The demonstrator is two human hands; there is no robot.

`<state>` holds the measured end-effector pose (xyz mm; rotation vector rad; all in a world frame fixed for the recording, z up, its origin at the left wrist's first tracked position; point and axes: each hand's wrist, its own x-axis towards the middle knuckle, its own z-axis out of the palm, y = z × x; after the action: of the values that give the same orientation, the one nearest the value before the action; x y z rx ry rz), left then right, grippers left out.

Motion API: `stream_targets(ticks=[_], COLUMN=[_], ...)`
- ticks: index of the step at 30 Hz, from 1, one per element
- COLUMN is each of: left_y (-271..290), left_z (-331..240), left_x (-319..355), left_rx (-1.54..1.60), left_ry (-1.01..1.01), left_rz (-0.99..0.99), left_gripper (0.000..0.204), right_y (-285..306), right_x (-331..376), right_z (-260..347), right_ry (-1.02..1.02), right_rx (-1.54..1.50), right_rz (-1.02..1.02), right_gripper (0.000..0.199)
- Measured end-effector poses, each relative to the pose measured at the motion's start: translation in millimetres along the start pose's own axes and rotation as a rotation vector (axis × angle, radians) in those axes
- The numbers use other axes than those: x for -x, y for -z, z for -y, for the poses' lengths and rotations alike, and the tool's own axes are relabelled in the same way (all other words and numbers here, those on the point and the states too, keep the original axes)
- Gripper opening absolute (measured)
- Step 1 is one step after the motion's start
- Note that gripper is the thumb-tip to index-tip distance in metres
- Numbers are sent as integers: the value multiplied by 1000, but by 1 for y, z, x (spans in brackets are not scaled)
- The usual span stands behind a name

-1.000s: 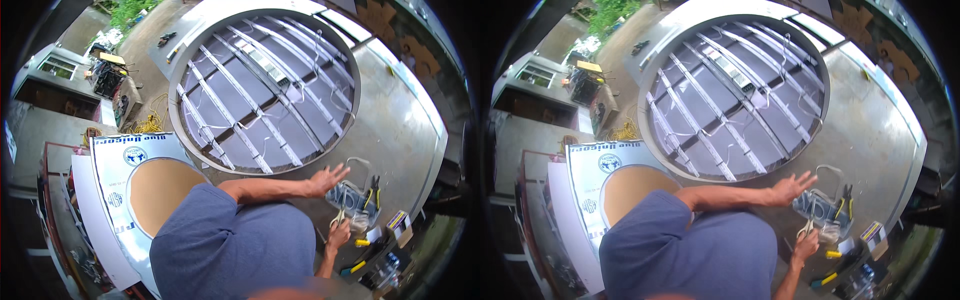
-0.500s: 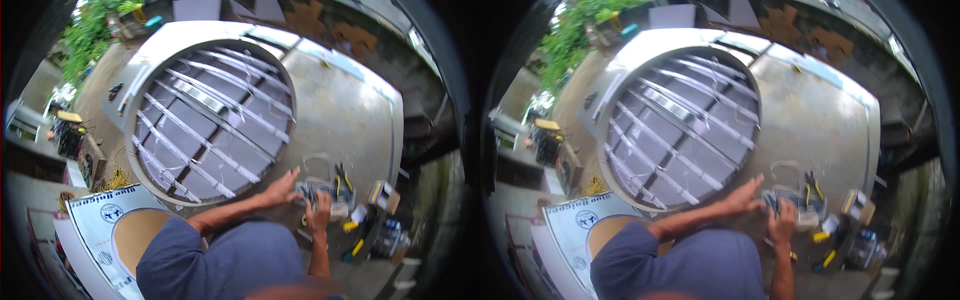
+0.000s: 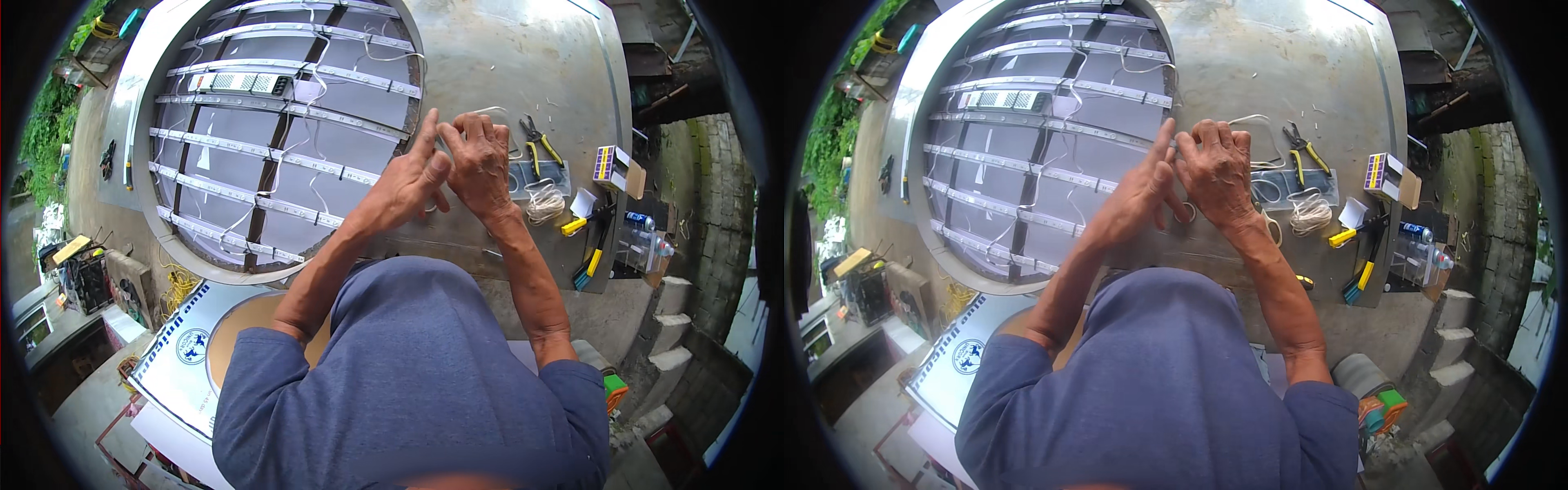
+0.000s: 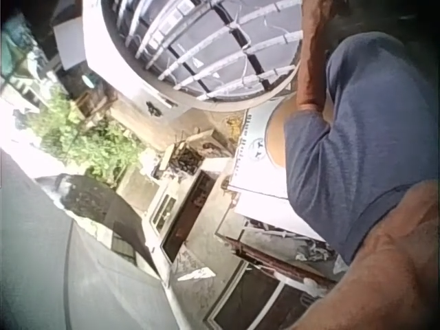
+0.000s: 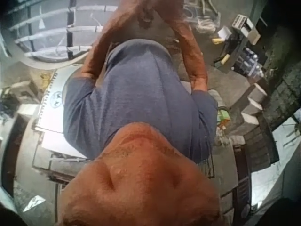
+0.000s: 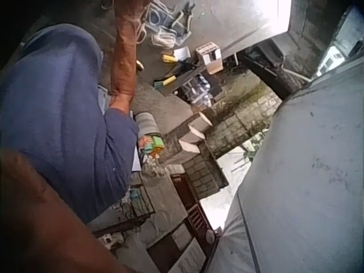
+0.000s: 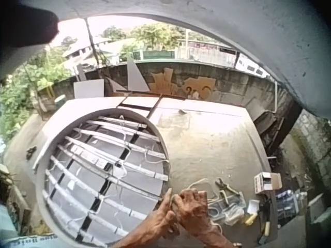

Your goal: Wiring and securing LED strips inside a circular sign frame using cutters and tape.

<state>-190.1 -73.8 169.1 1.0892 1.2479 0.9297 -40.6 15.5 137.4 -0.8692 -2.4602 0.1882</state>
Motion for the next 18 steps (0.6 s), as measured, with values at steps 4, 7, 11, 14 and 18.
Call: stream_targets(ticks=[4,7,11,14,18], left_y=[5,17,45,79,164], left_z=[-1,7,4,15,30], left_x=[4,2,-8,-33,-92], left_rx=[-51,-92,-107,-226,-615], left_ry=[-35,-45,-40,83,64], left_rz=[-33,-28,-51,-291,-487], left_gripper=[104,103,109,67,42], right_y=[-8,-13,-22,-33,-46], right_x=[0,-6,-21,-35,-63], right_z=[3,6,10,14,7], right_ry=[70,81,45,-56,-530], right_rx=[49,34,-21,-206,-682], right_rz=[-33,-31,12,50,161], right_gripper=[8,5,7,6,5])
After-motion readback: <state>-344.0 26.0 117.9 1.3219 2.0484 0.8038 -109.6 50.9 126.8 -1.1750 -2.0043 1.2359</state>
